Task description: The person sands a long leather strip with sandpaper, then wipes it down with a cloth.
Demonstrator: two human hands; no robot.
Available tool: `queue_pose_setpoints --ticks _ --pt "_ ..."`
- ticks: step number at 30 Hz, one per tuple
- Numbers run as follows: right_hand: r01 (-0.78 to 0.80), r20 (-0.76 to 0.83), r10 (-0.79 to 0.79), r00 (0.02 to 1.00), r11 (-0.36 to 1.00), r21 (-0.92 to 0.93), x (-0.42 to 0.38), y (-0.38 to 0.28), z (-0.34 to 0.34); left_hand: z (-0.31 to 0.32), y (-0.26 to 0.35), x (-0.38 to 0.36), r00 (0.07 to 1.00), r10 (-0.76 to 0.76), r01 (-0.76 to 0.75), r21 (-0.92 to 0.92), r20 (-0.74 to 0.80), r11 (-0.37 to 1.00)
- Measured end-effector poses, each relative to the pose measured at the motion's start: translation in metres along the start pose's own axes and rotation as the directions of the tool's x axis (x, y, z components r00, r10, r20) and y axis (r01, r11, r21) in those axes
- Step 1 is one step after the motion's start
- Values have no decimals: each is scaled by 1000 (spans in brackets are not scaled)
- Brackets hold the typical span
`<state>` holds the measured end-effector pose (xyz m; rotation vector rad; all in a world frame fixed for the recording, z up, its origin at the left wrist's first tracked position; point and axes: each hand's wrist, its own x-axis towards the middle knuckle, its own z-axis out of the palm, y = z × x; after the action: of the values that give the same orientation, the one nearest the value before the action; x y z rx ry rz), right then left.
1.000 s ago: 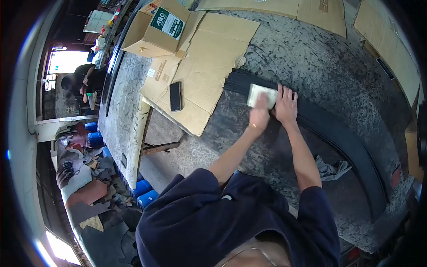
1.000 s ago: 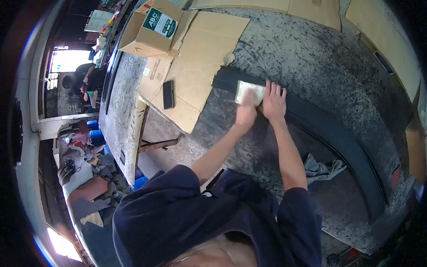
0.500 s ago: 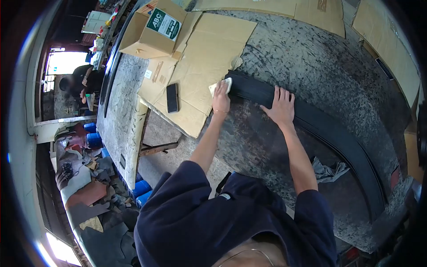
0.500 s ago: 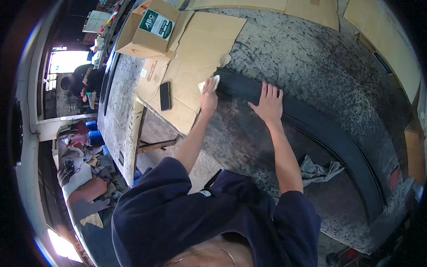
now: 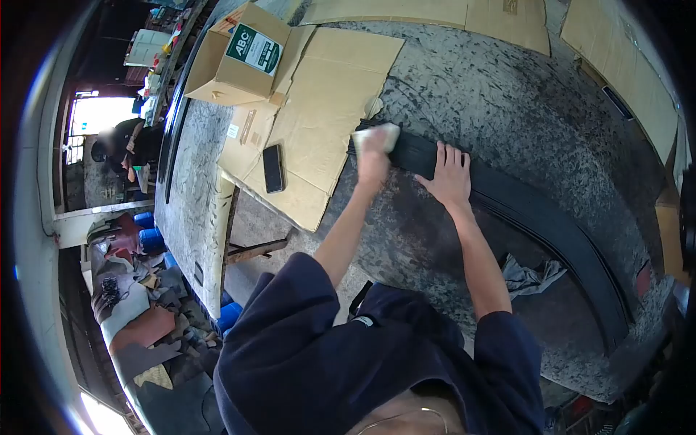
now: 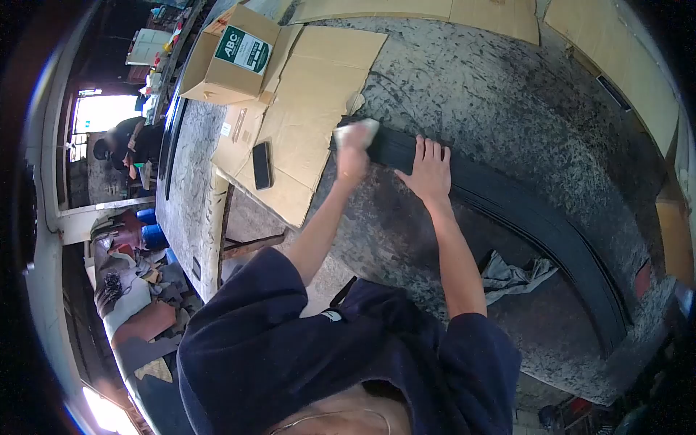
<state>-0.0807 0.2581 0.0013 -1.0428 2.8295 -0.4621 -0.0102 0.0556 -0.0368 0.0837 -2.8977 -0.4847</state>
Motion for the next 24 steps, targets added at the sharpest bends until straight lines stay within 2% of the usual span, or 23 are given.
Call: queue_pose_setpoints --ticks 1,2,3,4,5,6,7,9,10,11,12,13,14,15,16,17,18,19,20,21,22,23,24 --pt "-9 -1 9 1000 1000 4 0 0 1 0 -5 10 967 -246 247 1 -72 969" --pt "-21 8 21 1000 1000 -4 0 -1 1 -2 -8 13 866 -479 483 -13 -144 876" --pt "-28 15 28 1000 1000 -10 1 -3 1 11 12 6 950 -300 305 58 -86 950" --pt "-23 14 23 1000 1000 -10 1 -4 2 7 16 -1 994 -102 104 49 -48 993" --pt "-19 2 19 1000 1000 5 1 -3 2 2 19 -2 994 103 -103 31 -17 994" --pt "-16 -6 16 1000 1000 21 -1 -1 3 -12 10 1 991 -126 126 0 -43 992" --pt "-18 -10 18 1000 1000 18 1 1 0 -18 -18 11 938 -344 340 -80 -47 937" --pt "-39 54 39 998 999 2 1 -4 -4 -5 -16 20 832 -541 538 -65 -121 841" --pt "-38 53 37 998 999 9 1 -6 -3 14 -3 12 960 -252 261 66 -126 963" --pt "-35 41 34 999 999 22 1 -5 -2 17 19 6 994 61 -43 188 -92 981" --pt "-30 28 29 999 999 30 2 -3 -1 3 17 2 989 146 -144 39 -34 989" --pt "-24 32 23 999 999 24 -2 -2 0 -4 0 3 998 22 -15 142 -51 990" --pt "-22 20 21 1000 999 30 -1 -2 -1 -19 -10 13 963 -256 261 56 -87 964" --pt "-22 7 22 1000 999 41 0 0 -1 -30 -16 26 853 -513 512 -35 -93 858" --pt "-29 -6 30 1000 998 56 0 -2 0 -3 -32 22 891 -379 426 171 -251 888" --pt "-26 -7 26 1000 998 65 0 -4 1 -16 7 21 914 -391 404 176 -104 897" --pt "-30 -6 31 1000 996 86 0 -5 1 -12 16 5 985 -175 173 139 0 975" --pt "-34 -4 35 999 995 97 1 -3 -1 -5 18 -5 994 58 -65 70 89 995" --pt "-26 8 26 1000 995 101 2 -2 -1 -21 -9 -8 947 263 -277 53 185 959" --pt "-20 7 20 1000 995 95 4 -3 -5 -24 -36 -6 971 168 -182 66 169 981" --pt "-61 59 59 997 997 43 9 -7 -10 -33 -50 6 997 -28 21 106 68 994" --pt "-100 117 99 988 995 -3 10 -16 -13 -40 -58 7 974 -226 228 129 -31 965" --pt "-124 150 127 980 992 -31 17 -24 -13 -28 -46 5 953 -294 302 165 -71 939"
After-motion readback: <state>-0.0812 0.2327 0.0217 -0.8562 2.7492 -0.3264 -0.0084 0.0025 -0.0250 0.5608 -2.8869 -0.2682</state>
